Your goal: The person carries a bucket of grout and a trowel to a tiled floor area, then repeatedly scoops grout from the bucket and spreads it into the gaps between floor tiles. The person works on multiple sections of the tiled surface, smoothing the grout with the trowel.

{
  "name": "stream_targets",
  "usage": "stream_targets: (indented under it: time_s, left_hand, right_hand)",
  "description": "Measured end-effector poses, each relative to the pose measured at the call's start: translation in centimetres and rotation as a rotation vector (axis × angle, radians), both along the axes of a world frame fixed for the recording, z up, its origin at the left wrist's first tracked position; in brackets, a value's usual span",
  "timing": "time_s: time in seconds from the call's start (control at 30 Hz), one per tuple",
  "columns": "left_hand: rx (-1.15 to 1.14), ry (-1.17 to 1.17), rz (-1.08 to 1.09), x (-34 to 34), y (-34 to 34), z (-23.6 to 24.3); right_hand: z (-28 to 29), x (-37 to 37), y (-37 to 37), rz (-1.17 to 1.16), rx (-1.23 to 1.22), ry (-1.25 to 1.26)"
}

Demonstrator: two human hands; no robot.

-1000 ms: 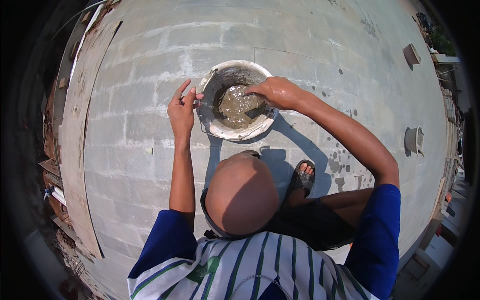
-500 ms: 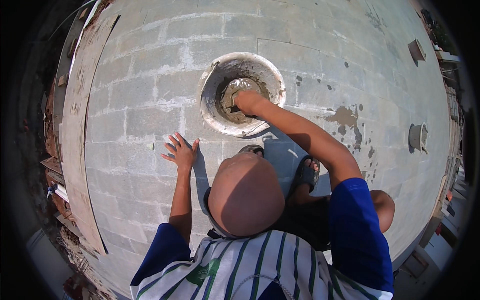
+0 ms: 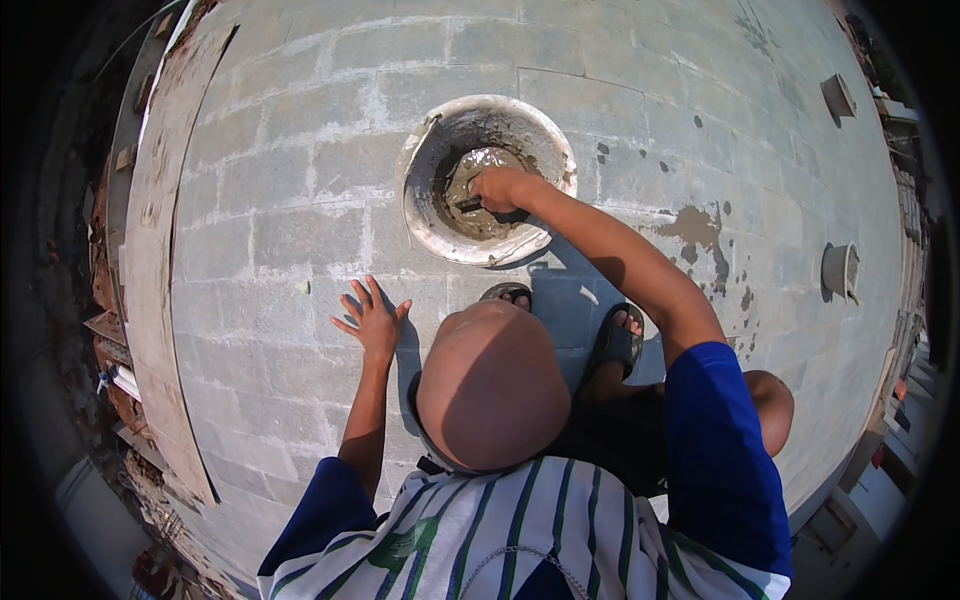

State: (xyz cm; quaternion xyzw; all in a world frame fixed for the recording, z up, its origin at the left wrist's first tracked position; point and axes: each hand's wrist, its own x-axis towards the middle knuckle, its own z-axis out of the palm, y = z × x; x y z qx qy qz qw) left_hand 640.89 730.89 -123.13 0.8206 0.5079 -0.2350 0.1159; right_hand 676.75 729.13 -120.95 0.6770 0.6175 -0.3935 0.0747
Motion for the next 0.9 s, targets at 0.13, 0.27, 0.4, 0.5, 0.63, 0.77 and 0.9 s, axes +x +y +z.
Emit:
stream_targets:
  time_s: [0.13,0.27,0.4,0.5,0.63,0.77,0.9]
  left_hand:
    - [-0.010,-0.012,-0.038,-0.9,-0.8,0.7]
    - [0.000,-0.013,-0.097,-2.6,-1.8,0.5]
    - [0.046,-0.028,-0.177,-5.1,-2.9,0.0]
    - [0.018,-0.036,-0.189,-5.3,-3.2,0.0]
    - [-0.149,-0.049,-0.092,-4.5,-2.5,0.3]
    - [-0.342,-0.053,0.013,-2.7,-1.5,2.3]
    - [-0.370,-0.051,0.040,-2.5,-1.0,3.0]
  right_hand:
    - [0.4,0.3,0.1,0.116,-0.096,0.071]
    - [3.7,2.4,1.3,0.081,-0.099,0.203]
    - [7.2,4.2,1.5,-0.220,-0.165,0.485]
    - [6.6,4.6,1.2,-0.204,0.076,0.404]
    - [5.0,1.1,0.8,0.136,0.115,-0.111]
    - [2.8,-0.8,0.8,0.255,-0.078,-0.203]
    - [2.1,-0.7,3.0,0.336,-0.325,-0.134]
